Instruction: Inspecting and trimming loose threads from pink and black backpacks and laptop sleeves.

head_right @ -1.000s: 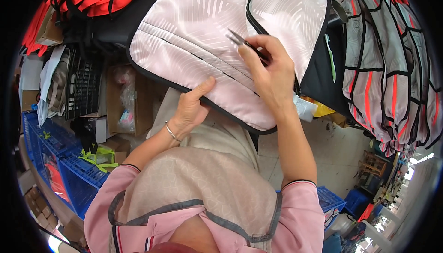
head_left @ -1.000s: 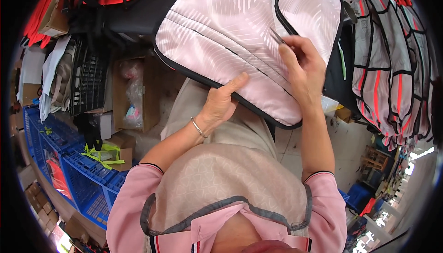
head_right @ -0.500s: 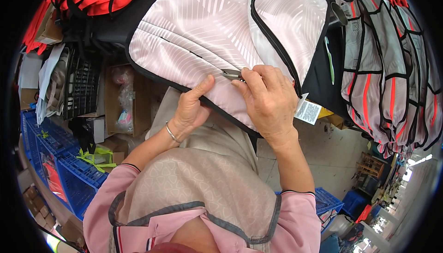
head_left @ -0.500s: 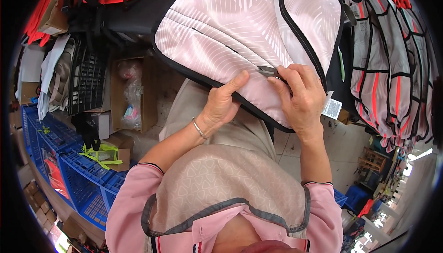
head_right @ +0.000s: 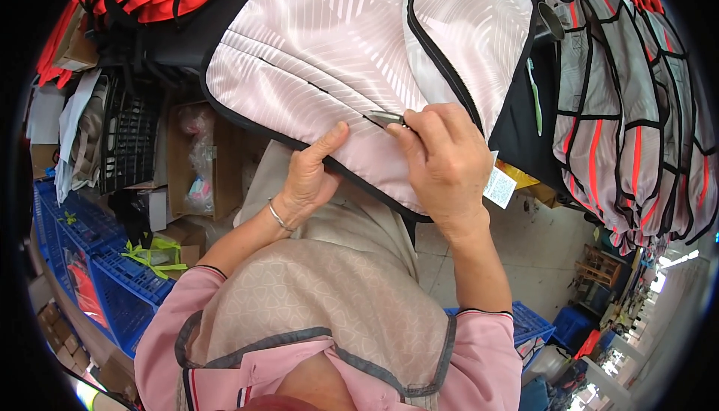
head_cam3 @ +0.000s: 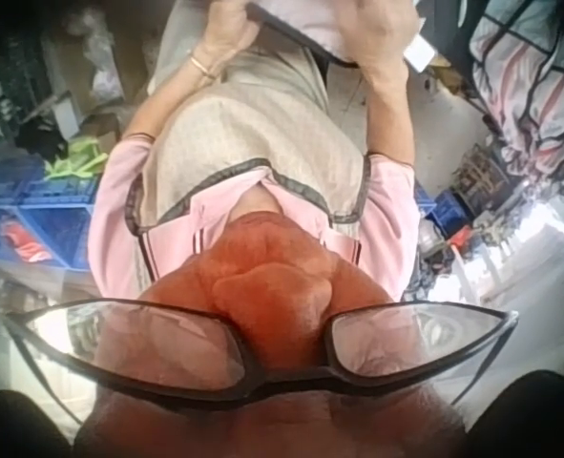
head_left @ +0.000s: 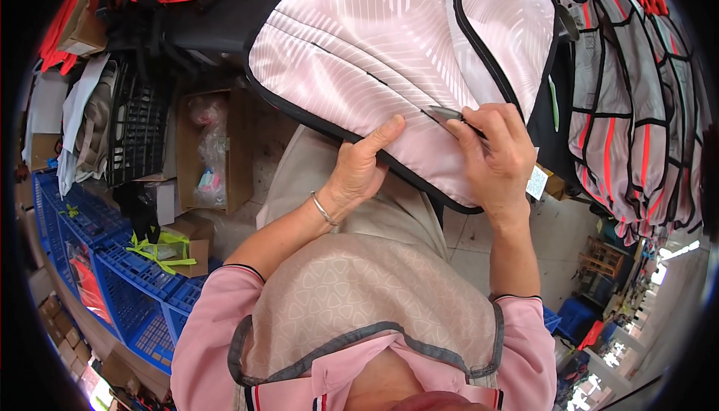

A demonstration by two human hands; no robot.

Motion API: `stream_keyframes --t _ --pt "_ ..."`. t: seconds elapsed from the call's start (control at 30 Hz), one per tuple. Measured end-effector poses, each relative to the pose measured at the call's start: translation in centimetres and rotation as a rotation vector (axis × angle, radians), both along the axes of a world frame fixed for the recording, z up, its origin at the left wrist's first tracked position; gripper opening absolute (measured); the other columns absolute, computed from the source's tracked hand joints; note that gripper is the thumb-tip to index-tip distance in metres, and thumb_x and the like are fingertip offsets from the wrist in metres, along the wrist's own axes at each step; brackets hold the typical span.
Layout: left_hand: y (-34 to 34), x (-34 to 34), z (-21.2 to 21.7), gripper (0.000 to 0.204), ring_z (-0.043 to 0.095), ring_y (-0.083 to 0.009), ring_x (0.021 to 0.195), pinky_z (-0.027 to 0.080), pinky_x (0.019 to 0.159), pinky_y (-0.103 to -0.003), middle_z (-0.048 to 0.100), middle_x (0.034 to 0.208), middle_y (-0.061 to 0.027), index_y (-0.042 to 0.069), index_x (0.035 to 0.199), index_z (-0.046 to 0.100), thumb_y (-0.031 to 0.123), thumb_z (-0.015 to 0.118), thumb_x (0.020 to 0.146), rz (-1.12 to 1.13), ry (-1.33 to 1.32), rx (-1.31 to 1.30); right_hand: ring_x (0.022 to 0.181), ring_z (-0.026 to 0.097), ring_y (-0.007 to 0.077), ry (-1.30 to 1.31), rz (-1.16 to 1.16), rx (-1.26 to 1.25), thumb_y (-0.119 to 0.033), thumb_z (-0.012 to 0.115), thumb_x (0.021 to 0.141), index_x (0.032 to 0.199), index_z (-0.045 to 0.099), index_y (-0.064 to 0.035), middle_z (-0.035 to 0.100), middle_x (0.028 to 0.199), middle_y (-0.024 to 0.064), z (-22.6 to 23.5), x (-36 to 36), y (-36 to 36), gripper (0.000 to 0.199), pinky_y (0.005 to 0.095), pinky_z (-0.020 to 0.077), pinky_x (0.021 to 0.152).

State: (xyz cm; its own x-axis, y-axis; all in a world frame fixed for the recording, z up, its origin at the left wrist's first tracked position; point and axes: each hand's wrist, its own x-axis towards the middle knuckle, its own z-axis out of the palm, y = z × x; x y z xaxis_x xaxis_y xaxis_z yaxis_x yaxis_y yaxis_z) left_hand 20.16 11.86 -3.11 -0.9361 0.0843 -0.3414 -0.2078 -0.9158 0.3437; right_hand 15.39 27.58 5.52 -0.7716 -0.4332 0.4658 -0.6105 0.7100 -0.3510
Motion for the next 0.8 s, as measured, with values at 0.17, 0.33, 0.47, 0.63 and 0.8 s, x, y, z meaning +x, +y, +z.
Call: stream_keyframes --t 0.17,0.33,0.47,0.63,0.8 --pt "-1.5 -1.3 -1.7 0.033 0.062 -0.0213 0.103 0.05 0.094 -0.037 0.064 0.11 -0.0095 -0.003 0.117 0.06 0.013 0.069 0.09 0.133 -0.05 -0.143 0.071 0.061 0.0268 -0.084 0.033 -0.113 -0.01 0.076 0.078 0.089 0.066 -0.002 0.061 0.084 0.01 -1.6 -1.8 0.6 0.017 0.0353 0.0491 0.064" --pt "-5.2 -3.3 -1.3 0.045 0.059 -0.0194 0.107 0.049 0.095 -0.035 0.058 0.121 -0.0084 -0.003 0.128 0.05 0.019 0.066 0.093 0.338 0.017 -0.265 0.072 0.057 0.0121 -0.624 -0.146 -0.606 -0.011 0.073 0.086 0.097 0.064 0.0003 0.061 0.082 0.0056 -4.6 -4.0 1.6 0.018 0.0259 0.0474 0.067" --pt "0.3 0.5 -4.0 0.052 0.057 -0.0179 0.113 0.046 0.099 -0.035 0.057 0.125 -0.0085 -0.001 0.132 0.048 0.032 0.065 0.095 0.266 -0.054 -0.372 0.078 0.053 0.0064 -0.458 -0.151 -0.435 -0.01 0.069 0.09 0.103 0.064 -0.0001 0.061 0.088 -0.0011 -6.3 -3.5 0.7 0.017 0.0208 0.0447 0.072" --pt "0.3 0.5 -2.0 0.054 0.054 -0.0157 0.117 0.045 0.1 -0.033 0.055 0.128 -0.0056 0.003 0.137 0.044 0.031 0.065 0.095 -0.039 0.031 -0.276 0.074 0.06 0.0178 -0.374 -0.119 -0.38 -0.011 0.074 0.083 0.098 0.065 0.0 0.062 0.089 0.0095 -4.4 -2.8 0.5 0.021 0.0276 0.0487 0.068" --pt "0.6 0.2 -1.5 0.053 0.056 -0.0157 0.115 0.046 0.099 -0.033 0.057 0.126 -0.0053 0.005 0.137 0.045 0.031 0.065 0.095 0.004 0.082 -0.21 0.072 0.061 0.0217 -0.116 0.048 -0.232 -0.013 0.08 0.076 0.096 0.066 -0.0041 0.062 0.088 0.008 -2.8 -0.7 -0.3 0.026 0.0321 0.0496 0.065"
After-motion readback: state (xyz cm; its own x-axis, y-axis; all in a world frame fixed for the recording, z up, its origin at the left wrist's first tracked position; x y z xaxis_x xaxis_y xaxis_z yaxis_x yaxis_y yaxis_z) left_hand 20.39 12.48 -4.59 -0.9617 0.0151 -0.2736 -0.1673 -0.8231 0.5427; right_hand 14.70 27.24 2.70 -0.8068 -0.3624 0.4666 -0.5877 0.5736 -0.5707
